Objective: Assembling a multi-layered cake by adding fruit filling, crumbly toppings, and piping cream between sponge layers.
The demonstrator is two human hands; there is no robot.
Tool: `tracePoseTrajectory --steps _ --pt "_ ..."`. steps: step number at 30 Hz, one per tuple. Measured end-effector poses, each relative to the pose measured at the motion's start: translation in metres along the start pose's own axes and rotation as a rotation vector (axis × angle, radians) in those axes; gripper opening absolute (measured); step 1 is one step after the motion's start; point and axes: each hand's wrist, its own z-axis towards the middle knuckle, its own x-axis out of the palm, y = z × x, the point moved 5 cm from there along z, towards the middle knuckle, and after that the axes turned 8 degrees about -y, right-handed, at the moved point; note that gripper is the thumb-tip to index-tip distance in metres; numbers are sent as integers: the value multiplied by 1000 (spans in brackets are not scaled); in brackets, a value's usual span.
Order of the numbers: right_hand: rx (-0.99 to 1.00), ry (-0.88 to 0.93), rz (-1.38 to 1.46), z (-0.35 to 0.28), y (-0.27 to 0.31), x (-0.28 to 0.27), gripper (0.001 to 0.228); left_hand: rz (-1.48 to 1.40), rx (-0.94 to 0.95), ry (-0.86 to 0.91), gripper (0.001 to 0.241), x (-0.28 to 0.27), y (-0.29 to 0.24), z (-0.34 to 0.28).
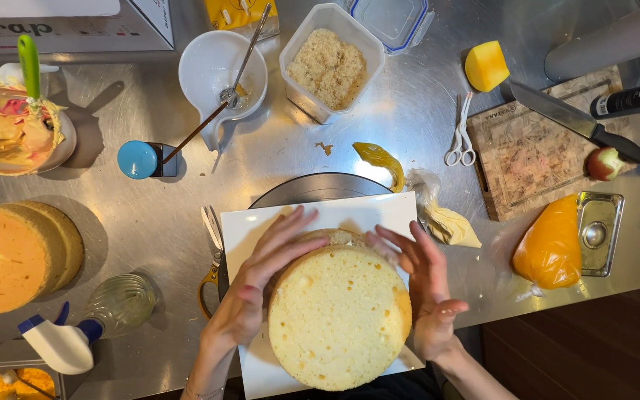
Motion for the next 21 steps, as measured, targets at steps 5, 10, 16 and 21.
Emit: tracePoseTrajectory --steps 5,10,16,21 --pt "27 -18 54 -4 2 7 106 -135 -59 116 136 1 -15 22" --pt "93 47 61 5 -3 5 117 -108 -15 206 133 3 -17 33" --pt "6 29 0 35 9 -5 114 -417 -144 81 131 1 -25 13" --pt "166 -89 381 53 25 -4 117 -213 -231 -79 147 1 -16 2"
